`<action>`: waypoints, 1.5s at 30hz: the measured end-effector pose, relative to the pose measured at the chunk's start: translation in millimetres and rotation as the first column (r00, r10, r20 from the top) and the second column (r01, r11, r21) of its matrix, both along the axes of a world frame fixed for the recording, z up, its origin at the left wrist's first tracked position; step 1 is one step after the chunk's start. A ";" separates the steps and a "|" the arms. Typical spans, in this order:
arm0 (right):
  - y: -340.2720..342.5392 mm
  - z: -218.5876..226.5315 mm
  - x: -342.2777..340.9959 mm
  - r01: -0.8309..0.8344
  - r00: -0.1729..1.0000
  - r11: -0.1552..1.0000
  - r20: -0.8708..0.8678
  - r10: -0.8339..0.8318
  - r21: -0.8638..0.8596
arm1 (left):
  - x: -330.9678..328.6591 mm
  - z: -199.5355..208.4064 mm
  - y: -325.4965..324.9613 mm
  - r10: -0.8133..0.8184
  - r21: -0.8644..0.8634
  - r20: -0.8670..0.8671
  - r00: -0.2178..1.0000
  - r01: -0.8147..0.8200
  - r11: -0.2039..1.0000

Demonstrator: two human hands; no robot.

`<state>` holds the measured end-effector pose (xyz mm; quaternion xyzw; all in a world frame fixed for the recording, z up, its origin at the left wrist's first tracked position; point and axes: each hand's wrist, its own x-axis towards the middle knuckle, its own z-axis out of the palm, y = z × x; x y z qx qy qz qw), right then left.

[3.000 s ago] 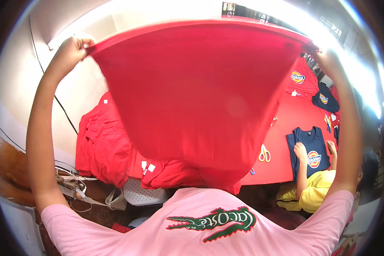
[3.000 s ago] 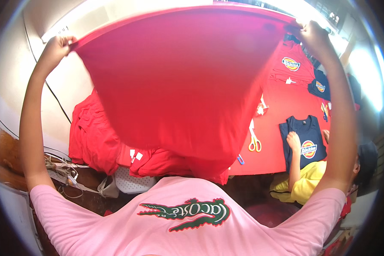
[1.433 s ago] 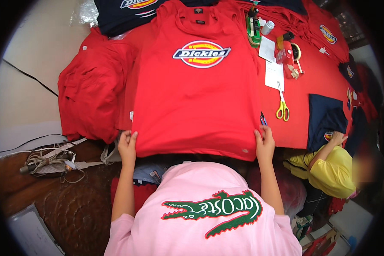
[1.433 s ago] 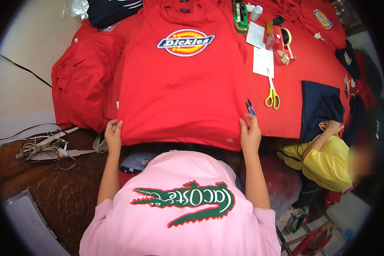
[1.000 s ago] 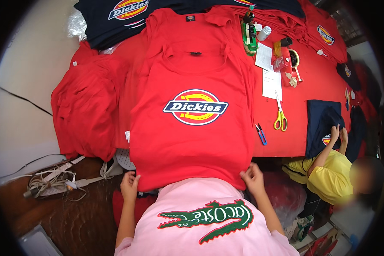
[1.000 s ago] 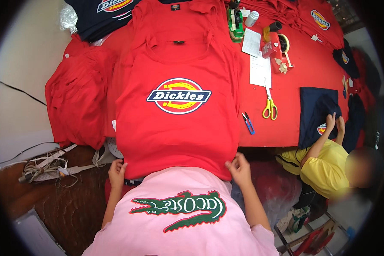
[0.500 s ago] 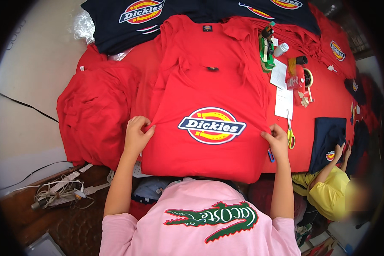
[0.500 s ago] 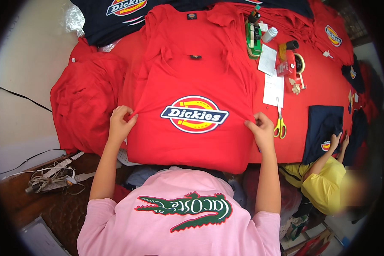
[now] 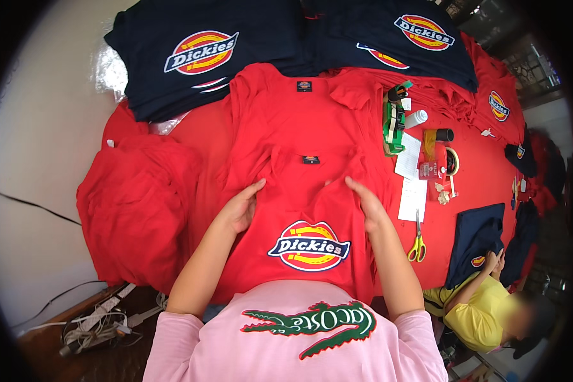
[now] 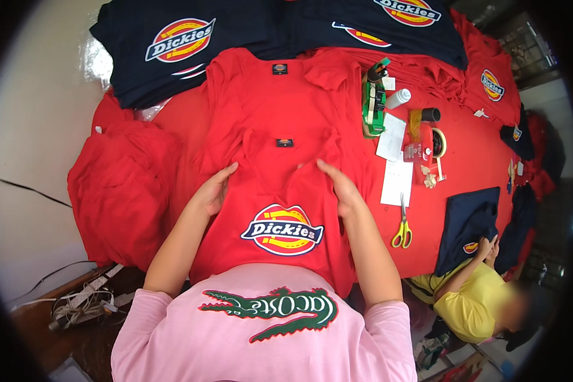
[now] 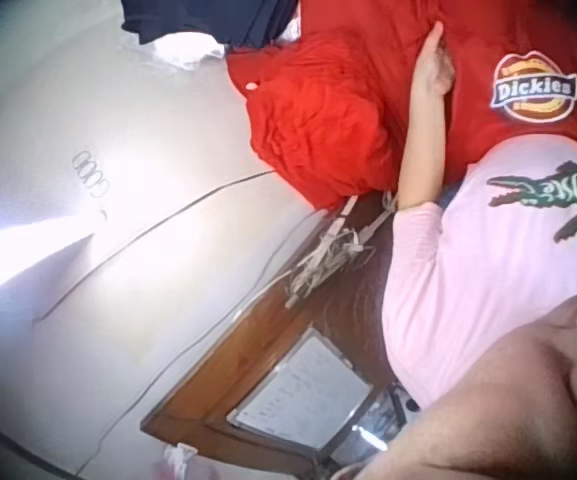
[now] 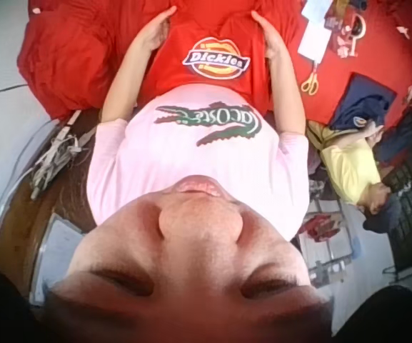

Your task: The person folds red shirts by hand at a table, using a thread nipper to trim loose threads and stacking the finished shirts.

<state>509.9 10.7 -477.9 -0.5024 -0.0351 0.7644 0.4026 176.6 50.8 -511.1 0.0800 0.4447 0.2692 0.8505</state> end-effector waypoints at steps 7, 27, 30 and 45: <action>82.2 33.5 61.4 0.167 0.985 0.957 -0.008 -0.170 0.237 | 13.8 22.3 84.2 0.229 0.049 0.055 0.972 -0.232 0.972; 49.3 -5.0 56.7 0.244 0.963 0.955 0.076 -0.259 0.168 | -32.6 20.6 63.1 0.275 0.227 -0.031 0.961 -0.261 0.938; 57.8 7.2 53.6 0.022 0.967 0.987 0.246 -0.061 0.160 | -31.7 24.2 70.9 0.204 0.129 0.055 0.978 -0.209 0.969; 95.5 106.8 82.1 0.000 0.938 0.836 0.289 -0.190 0.549 | -33.5 112.0 140.7 0.281 0.553 -0.014 0.960 -0.226 0.802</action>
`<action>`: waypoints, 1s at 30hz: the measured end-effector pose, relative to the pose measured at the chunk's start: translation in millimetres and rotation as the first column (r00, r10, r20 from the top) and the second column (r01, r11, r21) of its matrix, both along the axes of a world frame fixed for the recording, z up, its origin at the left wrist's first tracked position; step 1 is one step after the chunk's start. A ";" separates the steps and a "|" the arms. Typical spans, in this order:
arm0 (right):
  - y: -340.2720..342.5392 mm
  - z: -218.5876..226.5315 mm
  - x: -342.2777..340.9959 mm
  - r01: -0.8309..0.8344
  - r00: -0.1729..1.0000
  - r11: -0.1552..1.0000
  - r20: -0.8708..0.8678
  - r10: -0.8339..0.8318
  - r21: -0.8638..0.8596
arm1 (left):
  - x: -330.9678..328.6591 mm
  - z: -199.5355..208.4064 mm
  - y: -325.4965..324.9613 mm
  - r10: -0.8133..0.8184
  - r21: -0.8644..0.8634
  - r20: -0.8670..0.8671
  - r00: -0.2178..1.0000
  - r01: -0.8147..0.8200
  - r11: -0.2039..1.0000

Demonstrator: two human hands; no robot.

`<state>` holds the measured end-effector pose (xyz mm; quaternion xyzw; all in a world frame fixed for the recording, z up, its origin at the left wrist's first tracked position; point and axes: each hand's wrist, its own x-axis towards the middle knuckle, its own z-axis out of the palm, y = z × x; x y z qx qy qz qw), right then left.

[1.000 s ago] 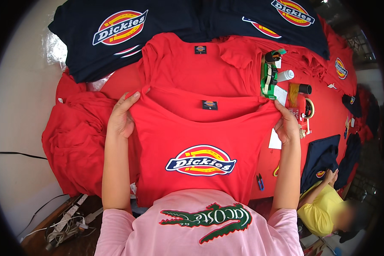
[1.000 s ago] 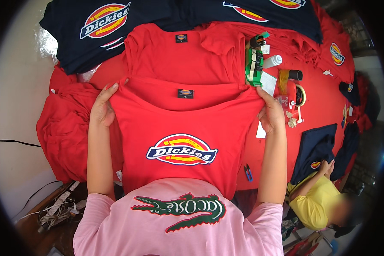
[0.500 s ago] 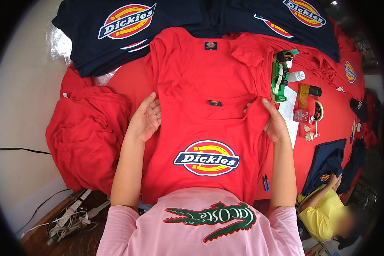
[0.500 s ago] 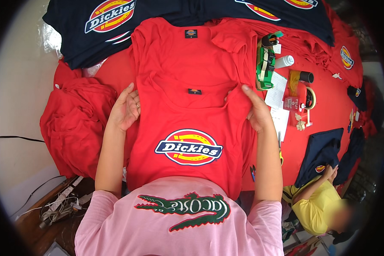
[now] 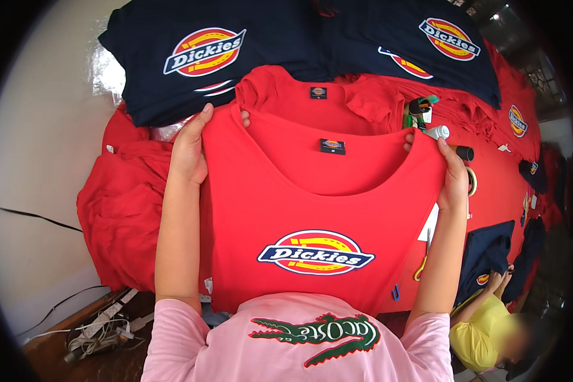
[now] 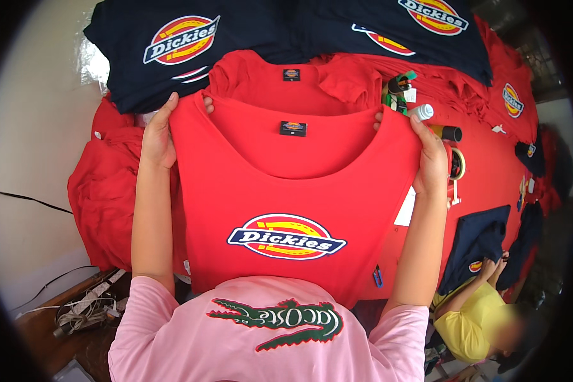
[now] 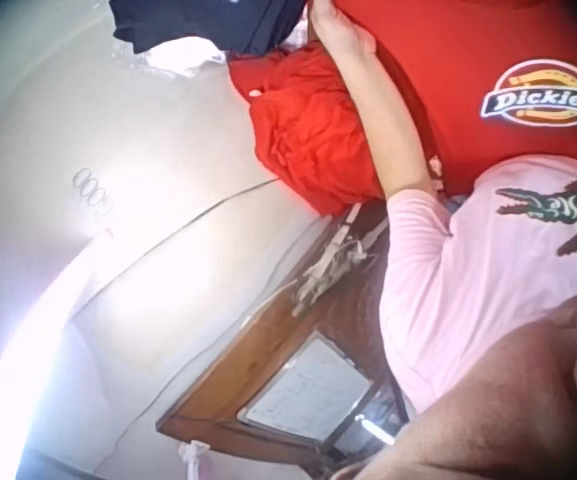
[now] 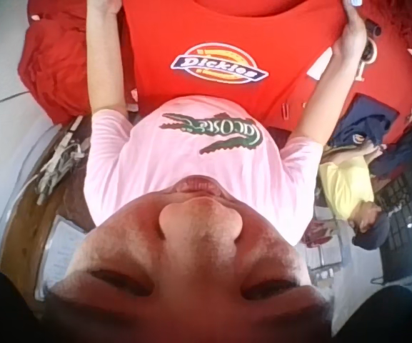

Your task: The person folds red shirts by hand at a table, using a thread nipper to trim loose threads and stacking the finished shirts.

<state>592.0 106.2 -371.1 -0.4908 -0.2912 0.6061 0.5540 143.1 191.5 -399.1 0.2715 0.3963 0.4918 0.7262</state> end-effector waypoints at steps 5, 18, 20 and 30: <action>-5.7 -25.7 14.6 0.114 0.970 0.993 -0.213 -0.114 -0.013 | -9.9 2.0 -7.2 0.066 0.032 -0.096 0.993 -0.063 0.997; -27.1 -27.1 18.3 0.055 0.962 0.997 -0.272 -0.037 0.060 | 3.8 -17.0 -34.9 0.105 -0.165 0.308 0.946 -0.056 0.985; -19.9 -24.6 18.2 -0.017 0.941 0.998 -0.335 0.037 0.062 | -5.3 -24.4 -18.8 0.042 -0.055 0.255 0.966 -0.029 0.998; 27.8 -111.9 12.8 0.145 0.968 0.960 -0.166 -0.188 -0.240 | -11.6 -80.7 23.7 0.067 -0.062 -0.099 0.993 -0.073 0.995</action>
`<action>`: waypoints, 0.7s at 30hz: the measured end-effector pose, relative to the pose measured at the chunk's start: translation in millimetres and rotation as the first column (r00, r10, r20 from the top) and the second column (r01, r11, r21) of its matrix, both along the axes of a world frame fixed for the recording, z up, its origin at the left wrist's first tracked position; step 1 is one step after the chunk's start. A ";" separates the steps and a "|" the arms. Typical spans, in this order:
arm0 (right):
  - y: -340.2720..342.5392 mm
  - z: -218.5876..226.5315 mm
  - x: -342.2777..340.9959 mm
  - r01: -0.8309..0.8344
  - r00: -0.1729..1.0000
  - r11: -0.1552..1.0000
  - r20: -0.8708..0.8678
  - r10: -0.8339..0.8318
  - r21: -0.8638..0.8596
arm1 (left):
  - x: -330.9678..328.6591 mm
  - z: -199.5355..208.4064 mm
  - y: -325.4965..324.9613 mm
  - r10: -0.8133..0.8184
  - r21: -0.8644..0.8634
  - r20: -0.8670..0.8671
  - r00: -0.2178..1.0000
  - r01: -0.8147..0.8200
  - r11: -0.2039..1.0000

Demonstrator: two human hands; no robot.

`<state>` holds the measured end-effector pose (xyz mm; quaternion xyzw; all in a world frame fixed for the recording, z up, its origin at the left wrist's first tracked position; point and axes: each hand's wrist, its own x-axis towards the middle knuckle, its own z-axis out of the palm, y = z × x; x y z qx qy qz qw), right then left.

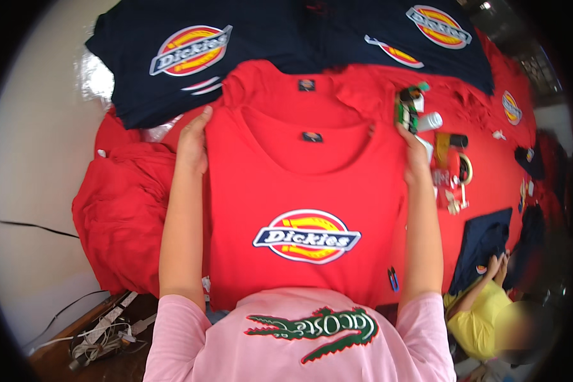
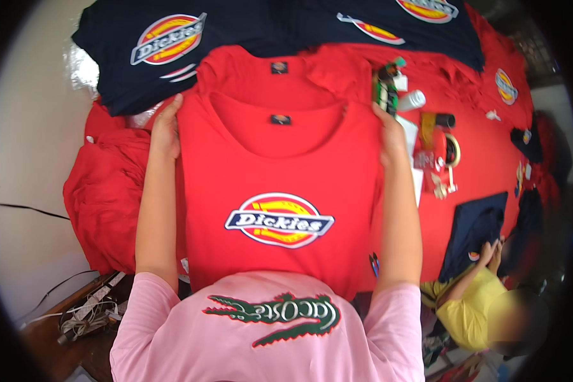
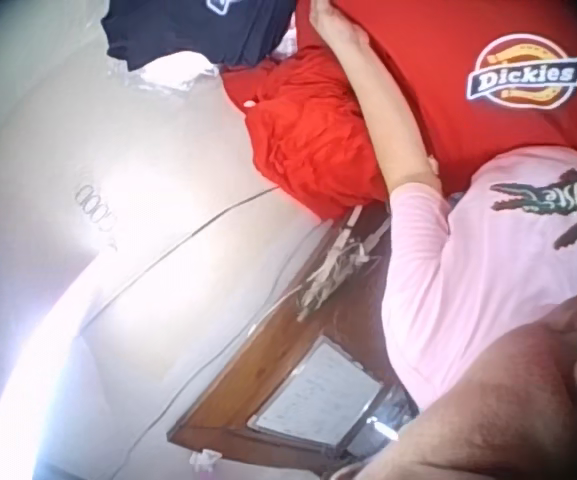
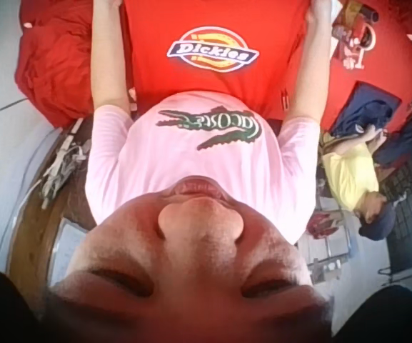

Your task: The person folds red shirts by hand at a table, using a thread nipper to trim loose threads and stacking the finished shirts.

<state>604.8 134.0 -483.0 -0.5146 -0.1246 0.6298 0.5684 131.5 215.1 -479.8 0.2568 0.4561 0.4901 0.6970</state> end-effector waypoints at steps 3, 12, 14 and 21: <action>-2.9 -5.6 -11.8 -0.057 0.998 0.997 -0.014 0.056 -0.061 | 4.6 -25.5 -8.0 0.026 -0.035 0.029 0.999 -0.025 0.999; -126.9 -0.2 3.1 -0.265 0.843 0.932 0.411 0.348 -0.246 | -57.2 -24.9 -134.5 -0.338 -0.174 -0.196 0.920 0.307 0.936; -170.5 -11.3 7.3 -0.327 0.779 0.917 0.484 0.398 -0.226 | -70.1 -19.7 -175.9 -0.389 -0.190 -0.298 0.872 0.345 0.919; -254.6 -10.7 -22.8 -0.497 0.744 0.833 0.375 0.553 -0.241 | -98.0 -44.0 -254.1 -0.387 -0.123 -0.397 0.832 0.370 0.921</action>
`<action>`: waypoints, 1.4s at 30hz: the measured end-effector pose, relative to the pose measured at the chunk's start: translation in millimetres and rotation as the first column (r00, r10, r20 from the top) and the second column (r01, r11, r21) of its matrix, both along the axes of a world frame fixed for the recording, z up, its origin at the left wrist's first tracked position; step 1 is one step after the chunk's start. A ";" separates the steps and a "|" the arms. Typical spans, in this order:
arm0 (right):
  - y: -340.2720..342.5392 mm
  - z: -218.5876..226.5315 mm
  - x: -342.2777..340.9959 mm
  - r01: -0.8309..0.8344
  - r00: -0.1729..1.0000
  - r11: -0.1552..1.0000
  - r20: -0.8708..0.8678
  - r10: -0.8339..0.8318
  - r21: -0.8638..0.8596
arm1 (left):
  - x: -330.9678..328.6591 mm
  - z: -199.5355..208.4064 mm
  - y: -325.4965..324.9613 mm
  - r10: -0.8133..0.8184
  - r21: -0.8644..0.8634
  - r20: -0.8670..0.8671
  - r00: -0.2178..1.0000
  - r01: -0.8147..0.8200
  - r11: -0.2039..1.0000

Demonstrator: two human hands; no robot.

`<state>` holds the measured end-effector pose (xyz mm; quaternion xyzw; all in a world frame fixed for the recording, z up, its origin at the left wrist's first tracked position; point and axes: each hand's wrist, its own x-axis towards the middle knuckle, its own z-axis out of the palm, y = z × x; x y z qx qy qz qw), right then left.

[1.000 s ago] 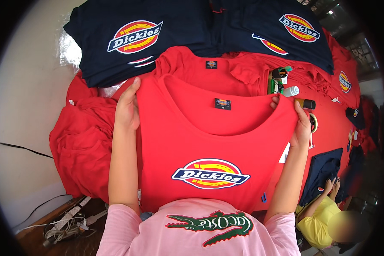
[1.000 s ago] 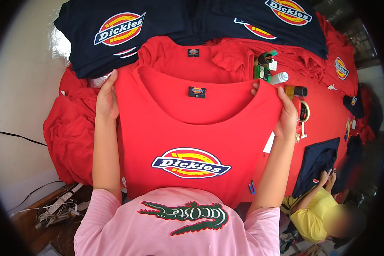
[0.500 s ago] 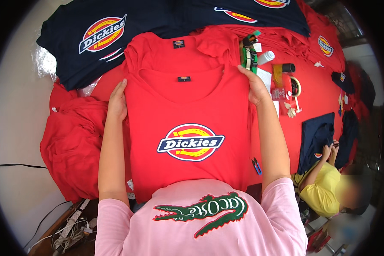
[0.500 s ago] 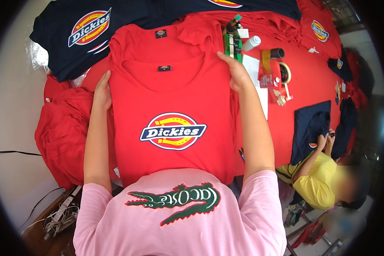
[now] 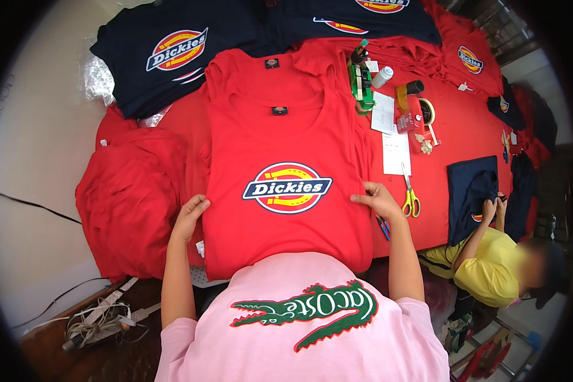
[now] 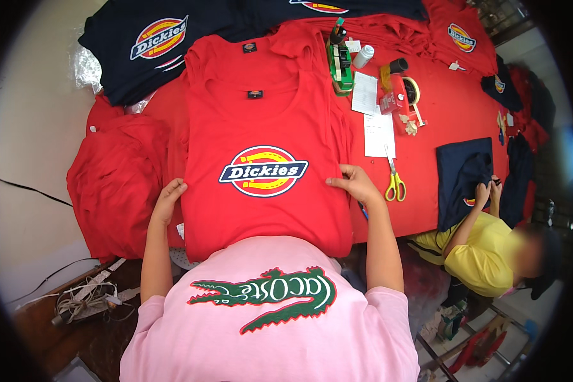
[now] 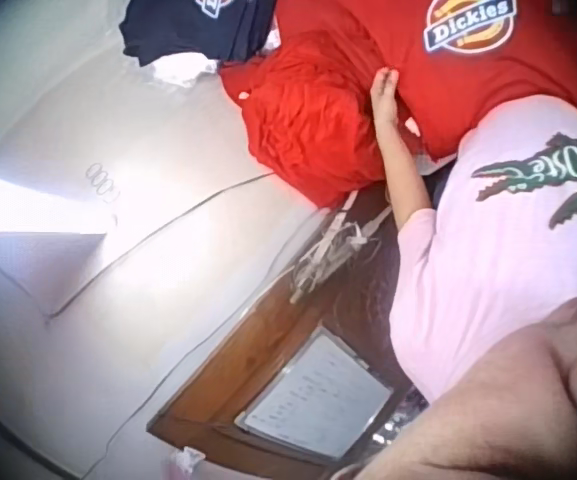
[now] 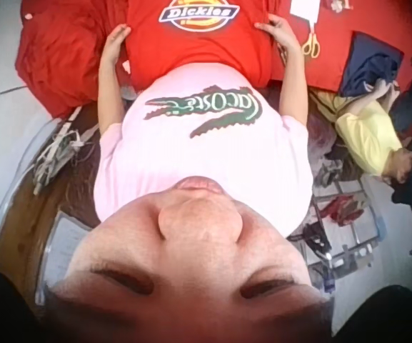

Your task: The person folds red shirts by hand at a table, using a thread nipper to trim loose threads and stacking the finished shirts.

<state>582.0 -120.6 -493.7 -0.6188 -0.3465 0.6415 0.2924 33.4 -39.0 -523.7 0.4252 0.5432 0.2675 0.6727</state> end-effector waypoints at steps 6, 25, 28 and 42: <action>-2.2 6.5 -6.7 -0.063 0.988 0.997 -0.135 0.070 0.054 | 6.3 44.6 8.1 -0.271 -0.029 -0.080 0.959 0.269 0.963; -69.3 -13.9 28.5 0.101 0.942 0.978 0.299 -0.154 0.184 | -23.3 14.4 -25.5 0.014 0.014 -0.132 0.991 -0.013 1.000; -78.8 -20.8 24.1 0.086 0.964 0.968 0.226 -0.140 0.236 | -22.1 16.4 -41.3 -0.013 0.008 -0.152 0.988 0.014 1.000; -56.7 334.0 38.3 -0.581 0.379 -0.011 0.258 -0.889 0.814 | -28.5 351.4 -19.1 0.710 0.877 -0.134 0.691 0.416 -0.239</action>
